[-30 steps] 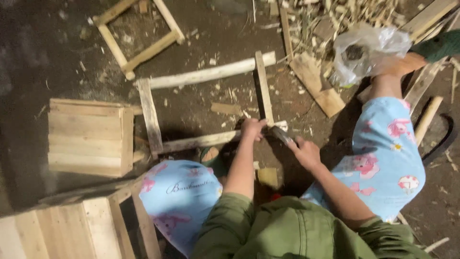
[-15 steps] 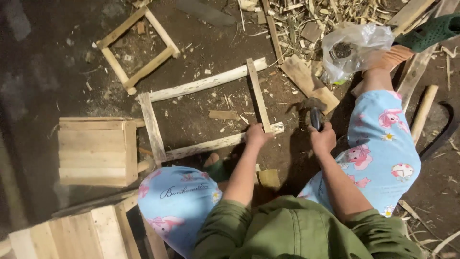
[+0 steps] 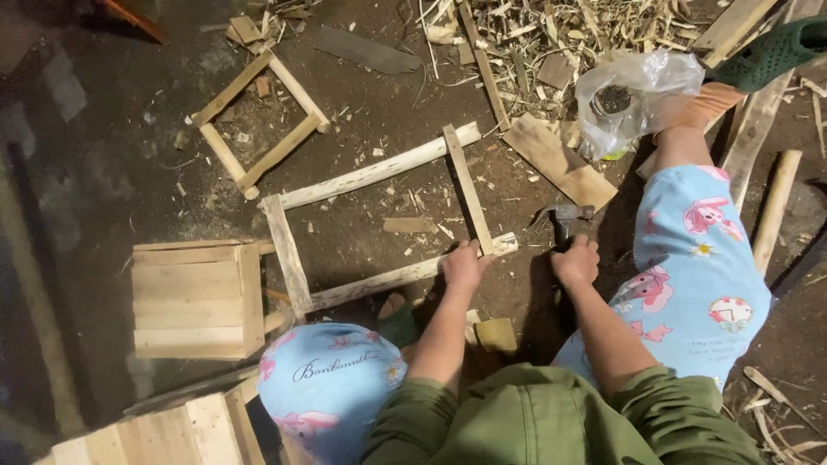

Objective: The person sits on the floor of a woodworking workshop assembling small wooden frames from sticks and planks. They fit crossbars into rectangular frames, tap joints with a hammer, trim a stick with a machete-style knife, and align planks across the frame rails.

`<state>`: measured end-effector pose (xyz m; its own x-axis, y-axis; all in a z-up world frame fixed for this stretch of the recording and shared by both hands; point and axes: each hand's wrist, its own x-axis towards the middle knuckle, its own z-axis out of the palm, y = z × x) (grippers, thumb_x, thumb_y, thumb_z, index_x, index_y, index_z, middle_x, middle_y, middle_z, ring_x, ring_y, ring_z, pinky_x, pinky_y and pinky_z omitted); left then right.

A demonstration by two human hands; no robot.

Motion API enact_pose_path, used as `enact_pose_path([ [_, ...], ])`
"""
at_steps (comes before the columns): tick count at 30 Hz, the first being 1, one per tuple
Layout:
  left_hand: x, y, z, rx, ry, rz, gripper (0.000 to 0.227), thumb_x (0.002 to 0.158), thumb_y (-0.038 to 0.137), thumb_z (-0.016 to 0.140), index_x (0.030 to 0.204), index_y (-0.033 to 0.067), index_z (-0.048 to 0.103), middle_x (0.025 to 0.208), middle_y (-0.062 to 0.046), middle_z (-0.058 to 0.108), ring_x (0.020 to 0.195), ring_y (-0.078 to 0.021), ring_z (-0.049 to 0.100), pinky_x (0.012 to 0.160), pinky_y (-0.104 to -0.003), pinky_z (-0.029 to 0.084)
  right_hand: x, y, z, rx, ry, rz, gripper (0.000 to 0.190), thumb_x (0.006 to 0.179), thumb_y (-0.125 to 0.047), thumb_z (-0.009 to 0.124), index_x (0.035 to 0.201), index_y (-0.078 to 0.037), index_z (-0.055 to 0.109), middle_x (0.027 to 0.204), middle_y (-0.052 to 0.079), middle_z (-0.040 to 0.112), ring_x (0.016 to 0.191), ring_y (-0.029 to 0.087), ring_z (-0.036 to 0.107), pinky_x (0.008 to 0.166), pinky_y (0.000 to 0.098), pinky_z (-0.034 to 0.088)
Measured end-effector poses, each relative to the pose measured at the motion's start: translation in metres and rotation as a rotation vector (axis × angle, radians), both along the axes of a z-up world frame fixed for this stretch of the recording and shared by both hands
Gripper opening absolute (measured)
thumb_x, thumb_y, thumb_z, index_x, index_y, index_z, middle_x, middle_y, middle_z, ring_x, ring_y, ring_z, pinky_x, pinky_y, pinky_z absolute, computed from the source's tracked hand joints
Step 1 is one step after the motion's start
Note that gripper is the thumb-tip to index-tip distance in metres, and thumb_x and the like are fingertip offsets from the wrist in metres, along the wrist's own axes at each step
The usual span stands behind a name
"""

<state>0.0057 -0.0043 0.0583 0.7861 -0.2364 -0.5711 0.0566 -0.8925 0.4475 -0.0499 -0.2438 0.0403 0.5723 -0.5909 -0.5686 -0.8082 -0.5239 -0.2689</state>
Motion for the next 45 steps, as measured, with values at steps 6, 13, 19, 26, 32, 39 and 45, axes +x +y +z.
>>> enact_pose_path([
  [6,0.000,-0.002,-0.009,0.045,-0.010,0.001,0.059,0.090,0.053,0.069,0.135,0.0154,0.064,0.125,-0.008,0.067,0.118,-0.0297,0.068,0.097,-0.050,0.053,0.015,0.028,0.044,0.119,-0.285,0.107,0.042,0.097,-0.024,0.072,0.121,0.005,0.053,0.128,0.029,0.044,0.121,0.053,0.050,0.100,0.0641,0.044],
  [13,0.014,0.003,0.057,0.031,0.036,0.012,0.062,0.087,0.051,0.074,0.135,0.0128,0.066,0.130,-0.012,0.069,0.124,-0.0322,0.066,0.101,-0.051,0.051,0.030,0.045,0.038,0.718,-0.343,-0.185,0.061,0.105,-0.049,0.062,0.139,0.001,0.056,0.126,0.031,0.060,0.121,0.046,0.058,0.100,0.0581,0.047],
  [19,0.033,0.004,0.103,0.014,0.127,0.042,0.063,0.085,0.050,0.077,0.135,0.0131,0.067,0.135,-0.011,0.068,0.133,-0.0339,0.059,0.107,-0.054,0.045,0.038,0.059,0.043,1.020,-0.298,-0.458,0.066,0.099,-0.040,0.069,0.148,-0.002,0.045,0.142,0.035,0.046,0.094,0.049,0.070,0.067,0.0537,0.063],
  [26,0.009,0.028,0.179,0.026,-0.009,0.480,0.055,0.095,0.054,0.063,0.143,0.0284,0.058,0.144,-0.005,0.058,0.135,-0.0304,0.054,0.109,-0.055,0.043,0.020,0.071,-0.015,1.100,-0.175,-0.465,0.045,0.099,-0.034,0.063,0.133,-0.011,0.046,0.127,0.020,0.056,0.093,0.044,0.071,0.070,0.0501,0.061],
  [32,-0.020,0.106,0.115,0.095,-0.515,1.144,0.082,0.088,0.032,0.079,0.156,0.0247,0.034,0.159,-0.018,0.024,0.141,-0.0439,0.030,0.107,-0.063,0.032,0.011,0.068,-0.018,1.113,-0.155,-0.493,0.049,0.101,-0.048,0.055,0.130,-0.010,0.048,0.119,0.022,0.064,0.089,0.041,0.073,0.067,0.0493,0.064],
  [39,-0.027,0.185,0.005,-1.049,-0.150,2.129,0.107,0.081,0.031,0.090,0.158,0.0167,0.017,0.162,-0.025,0.020,0.147,-0.0533,0.029,0.114,-0.076,0.023,0.012,0.069,-0.006,1.116,-0.177,-0.450,0.050,0.104,-0.048,0.052,0.131,-0.006,0.045,0.120,0.024,0.063,0.092,0.041,0.073,0.068,0.0494,0.064],
  [45,-0.027,0.180,0.014,-1.286,-0.054,2.121,0.085,0.089,0.029,0.084,0.154,0.0069,0.034,0.159,-0.027,0.036,0.147,-0.0453,0.036,0.116,-0.066,0.034,0.001,0.067,-0.002,1.201,-0.209,-0.345,0.031,0.099,-0.023,0.063,0.120,-0.006,0.048,0.107,0.012,0.056,0.084,0.037,0.073,0.064,0.0452,0.064],
])
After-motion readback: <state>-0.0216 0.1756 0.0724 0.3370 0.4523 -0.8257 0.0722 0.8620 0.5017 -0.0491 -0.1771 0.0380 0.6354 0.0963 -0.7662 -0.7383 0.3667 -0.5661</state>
